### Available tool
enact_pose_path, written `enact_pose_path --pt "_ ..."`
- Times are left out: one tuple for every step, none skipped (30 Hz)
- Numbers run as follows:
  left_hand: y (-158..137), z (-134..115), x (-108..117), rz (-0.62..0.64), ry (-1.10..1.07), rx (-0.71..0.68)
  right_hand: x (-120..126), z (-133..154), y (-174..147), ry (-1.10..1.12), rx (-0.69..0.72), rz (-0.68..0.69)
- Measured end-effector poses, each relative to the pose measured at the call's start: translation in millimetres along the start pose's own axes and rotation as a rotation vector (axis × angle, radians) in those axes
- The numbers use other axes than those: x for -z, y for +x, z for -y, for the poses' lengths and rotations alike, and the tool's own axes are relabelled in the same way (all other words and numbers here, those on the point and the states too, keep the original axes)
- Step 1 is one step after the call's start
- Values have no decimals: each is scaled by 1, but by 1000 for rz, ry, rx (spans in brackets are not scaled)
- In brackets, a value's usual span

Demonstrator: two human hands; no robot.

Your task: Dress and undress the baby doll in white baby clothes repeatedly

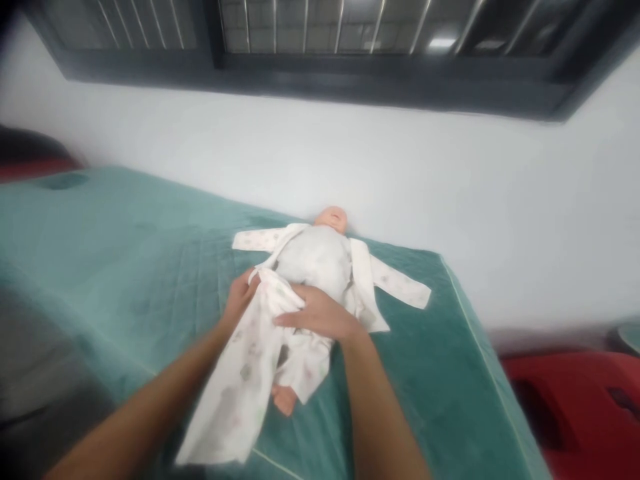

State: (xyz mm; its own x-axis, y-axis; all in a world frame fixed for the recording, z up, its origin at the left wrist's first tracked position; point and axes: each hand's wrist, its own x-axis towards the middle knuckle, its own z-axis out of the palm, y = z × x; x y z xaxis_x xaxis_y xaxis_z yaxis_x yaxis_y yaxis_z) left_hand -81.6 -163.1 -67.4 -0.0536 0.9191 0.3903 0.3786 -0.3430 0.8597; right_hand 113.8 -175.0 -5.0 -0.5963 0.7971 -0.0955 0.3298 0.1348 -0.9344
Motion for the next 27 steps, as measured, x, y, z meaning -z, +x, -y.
enact_pose_path --pt "5 3 -2 9 37 -16 0 -1 0 9 5 -2" --pt "10 6 -3 17 60 -26 0 -1 0 16 13 -8" --pt "15 8 -5 25 80 -35 0 -2 0 24 22 -18" --pt "20 11 -7 34 108 -46 1 -3 0 34 31 -33" --pt "24 13 -10 43 139 -57 1 -4 1 46 39 -50" --pt "28 15 -12 50 170 -64 1 -5 2 58 44 -65" --pt "31 17 -13 53 199 -66 1 -5 3 67 49 -76" --pt "34 19 -15 54 223 -64 1 -6 4 72 52 -82" --pt "36 20 -16 53 240 -61 1 -7 5 73 53 -82" --pt "37 21 -17 53 252 -57 0 -7 6 72 51 -82" --pt "37 21 -17 52 264 -55 -1 -8 8 67 48 -81" --pt "37 21 -17 56 270 -54 -1 -8 8 61 44 -82" --pt "36 20 -16 63 264 -52 -2 -8 9 53 40 -84" --pt "34 18 -15 72 245 -49 -3 -7 9 44 38 -90" --pt "31 16 -14 83 212 -42 -3 -7 9 33 40 -96" --pt "28 14 -12 91 168 -31 -3 -6 9 25 46 -99" --pt "23 12 -9 91 117 -12 -4 -6 9 18 55 -100" --pt "17 10 -7 74 65 15 -4 -5 9 14 65 -101" --pt "9 8 -3 38 21 51 -4 -4 9 11 74 -100" --pt "-1 6 1 -13 -9 95 -3 -4 9 9 82 -100" --pt "-12 4 5 -71 -25 147 -4 -4 9 8 90 -102" --pt "-24 1 10 -118 -25 202 -4 -4 9 9 97 -105" --pt "-37 -3 15 -142 -10 258 -4 -5 10 11 105 -108" --pt "-51 -7 20 -131 12 309 -4 -6 10 13 110 -113" --pt "-63 -13 25 -78 22 352 -4 -7 11 16 112 -123" --pt "-75 -19 30 -7 24 387 -5 -8 11 18 111 -137" --pt "-86 -25 34 63 16 419 -5 -10 12 20 108 -152"
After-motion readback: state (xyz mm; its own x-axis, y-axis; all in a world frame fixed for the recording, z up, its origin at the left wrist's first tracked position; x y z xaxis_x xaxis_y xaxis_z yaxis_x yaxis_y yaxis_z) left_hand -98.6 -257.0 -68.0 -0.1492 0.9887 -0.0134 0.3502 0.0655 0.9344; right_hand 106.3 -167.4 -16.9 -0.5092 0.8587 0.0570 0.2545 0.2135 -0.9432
